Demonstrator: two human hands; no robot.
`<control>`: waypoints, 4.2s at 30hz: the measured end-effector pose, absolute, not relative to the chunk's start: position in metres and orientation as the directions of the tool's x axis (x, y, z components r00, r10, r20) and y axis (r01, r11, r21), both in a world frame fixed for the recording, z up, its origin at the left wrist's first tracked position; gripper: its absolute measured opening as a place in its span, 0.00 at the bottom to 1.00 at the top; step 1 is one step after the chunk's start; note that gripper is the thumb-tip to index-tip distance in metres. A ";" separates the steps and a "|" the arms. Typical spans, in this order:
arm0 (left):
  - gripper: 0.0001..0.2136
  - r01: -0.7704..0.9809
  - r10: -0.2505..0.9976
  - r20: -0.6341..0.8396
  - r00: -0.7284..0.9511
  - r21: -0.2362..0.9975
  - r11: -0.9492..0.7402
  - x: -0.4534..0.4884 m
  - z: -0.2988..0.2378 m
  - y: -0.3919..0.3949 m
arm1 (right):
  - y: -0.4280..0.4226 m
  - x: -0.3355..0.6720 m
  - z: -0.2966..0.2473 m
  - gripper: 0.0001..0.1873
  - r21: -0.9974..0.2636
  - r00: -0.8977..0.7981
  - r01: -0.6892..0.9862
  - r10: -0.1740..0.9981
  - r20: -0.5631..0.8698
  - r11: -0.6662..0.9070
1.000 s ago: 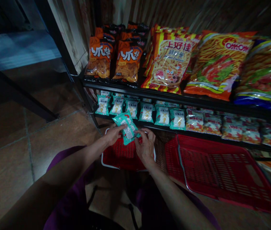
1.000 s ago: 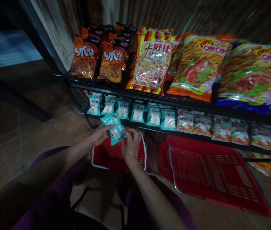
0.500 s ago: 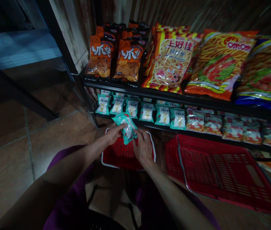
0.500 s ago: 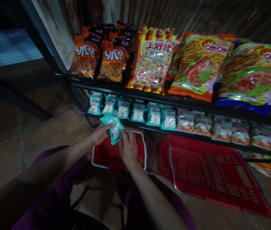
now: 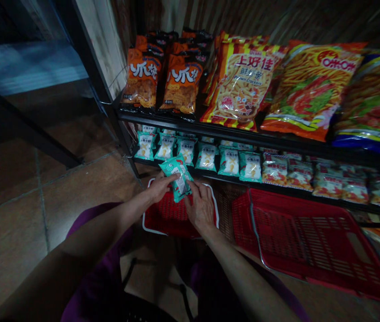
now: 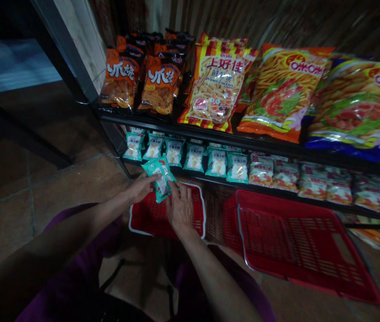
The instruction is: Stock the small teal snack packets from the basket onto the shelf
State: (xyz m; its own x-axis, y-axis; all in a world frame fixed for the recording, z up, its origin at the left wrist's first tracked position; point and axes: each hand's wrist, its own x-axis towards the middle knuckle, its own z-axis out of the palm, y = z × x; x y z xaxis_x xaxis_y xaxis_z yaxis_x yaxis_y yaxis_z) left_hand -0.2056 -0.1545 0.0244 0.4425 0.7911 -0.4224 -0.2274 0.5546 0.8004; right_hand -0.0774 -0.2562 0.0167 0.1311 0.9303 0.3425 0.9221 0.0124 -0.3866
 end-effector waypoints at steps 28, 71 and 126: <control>0.20 -0.224 0.722 -0.291 0.627 0.821 0.525 -0.209 0.040 -0.159 | -0.246 -0.079 0.018 0.38 -0.893 0.443 0.413 0.896 0.026 -0.178; 0.24 -0.196 0.757 -0.419 0.501 0.797 0.571 -0.205 0.027 -0.157 | -0.248 -0.081 0.025 0.27 -0.784 0.233 -0.516 0.825 -0.515 -0.344; 0.22 -0.191 0.781 -0.442 0.442 0.804 0.563 -0.205 0.019 -0.156 | -0.247 -0.080 0.019 0.27 -0.792 0.248 -0.466 0.801 -0.545 -0.394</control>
